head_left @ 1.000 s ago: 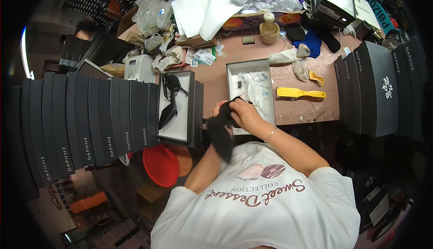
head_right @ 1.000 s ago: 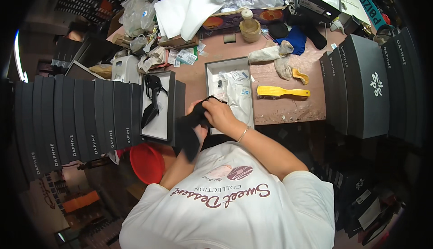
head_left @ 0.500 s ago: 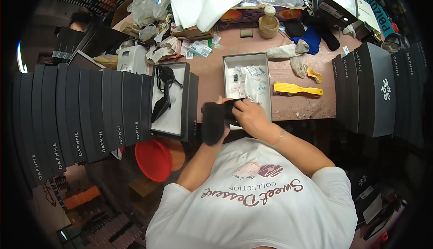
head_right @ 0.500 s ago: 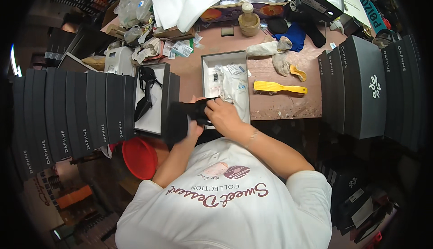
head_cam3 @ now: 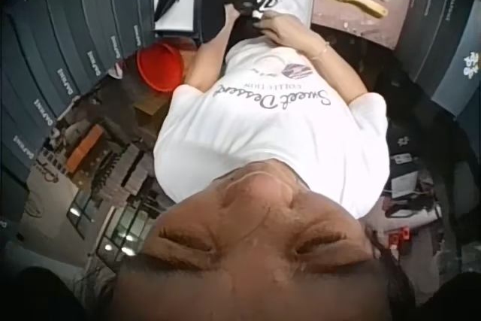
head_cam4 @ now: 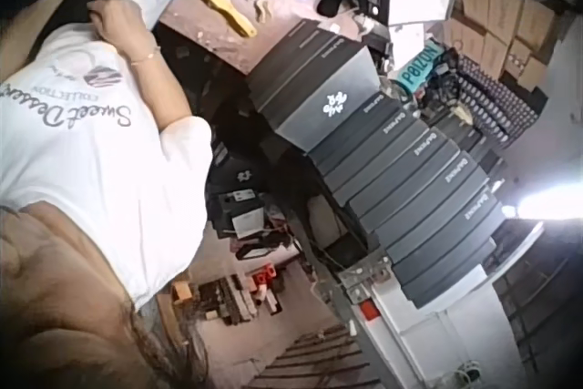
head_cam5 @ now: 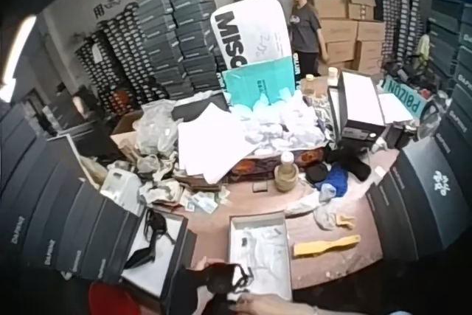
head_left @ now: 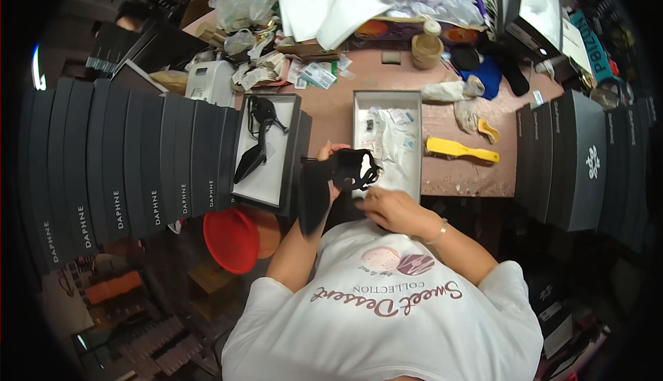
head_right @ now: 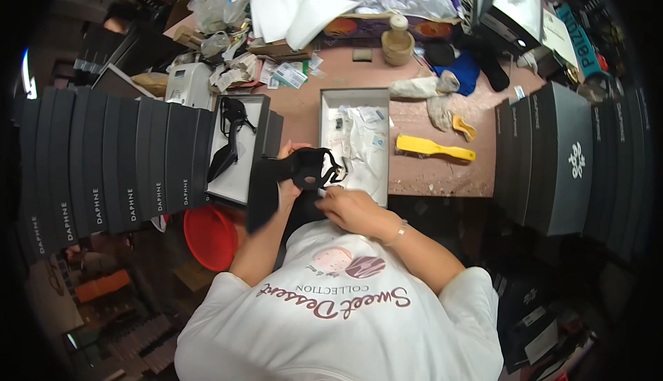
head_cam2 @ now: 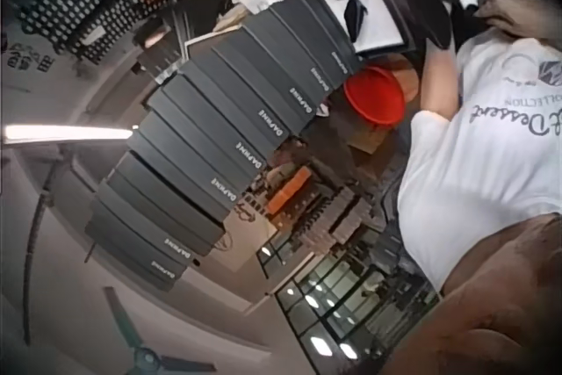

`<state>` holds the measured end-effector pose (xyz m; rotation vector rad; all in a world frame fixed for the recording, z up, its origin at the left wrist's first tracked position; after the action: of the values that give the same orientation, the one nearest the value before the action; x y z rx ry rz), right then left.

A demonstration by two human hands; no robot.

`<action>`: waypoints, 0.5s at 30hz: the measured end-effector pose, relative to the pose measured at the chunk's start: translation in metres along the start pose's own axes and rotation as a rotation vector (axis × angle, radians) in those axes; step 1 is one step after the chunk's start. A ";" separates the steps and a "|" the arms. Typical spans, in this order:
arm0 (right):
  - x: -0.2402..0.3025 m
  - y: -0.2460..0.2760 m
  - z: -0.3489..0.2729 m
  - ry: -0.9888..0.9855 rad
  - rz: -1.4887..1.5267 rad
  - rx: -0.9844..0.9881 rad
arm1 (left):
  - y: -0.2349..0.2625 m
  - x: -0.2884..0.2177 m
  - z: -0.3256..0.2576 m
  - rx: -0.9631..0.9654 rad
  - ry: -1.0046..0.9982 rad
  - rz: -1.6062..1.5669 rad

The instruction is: The recorder is packing high-heeled shoes into boxes, including cleaning them with a brush and wrapping them in tissue paper.

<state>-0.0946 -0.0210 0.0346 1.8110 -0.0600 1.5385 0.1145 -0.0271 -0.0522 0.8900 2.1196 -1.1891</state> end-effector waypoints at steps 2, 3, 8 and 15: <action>-0.016 0.005 -0.029 -0.036 0.196 -0.026 | 0.024 0.015 0.015 -0.310 0.156 -0.113; -0.017 0.019 -0.033 -0.109 0.216 -0.176 | 0.016 0.013 0.013 -0.276 0.322 -0.140; -0.018 0.056 -0.003 -0.186 0.179 -0.547 | -0.045 0.063 -0.032 -0.114 0.761 -0.411; -0.073 0.031 0.008 -0.303 0.236 -0.674 | 0.054 -0.015 -0.059 -0.105 0.376 -0.061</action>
<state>-0.1232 -0.0781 -0.0129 1.4913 -0.8576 1.1746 0.1574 0.0418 -0.0415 1.0744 2.4962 -0.9871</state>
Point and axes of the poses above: each hand's wrist, its own z-axis towards the middle knuckle, its own y-axis out of the back of the hand, x = y × z, the point moved 1 cm from there along z, towards the middle knuckle, and after that the axes turned 3 degrees about -x, right-handed, at the moved point
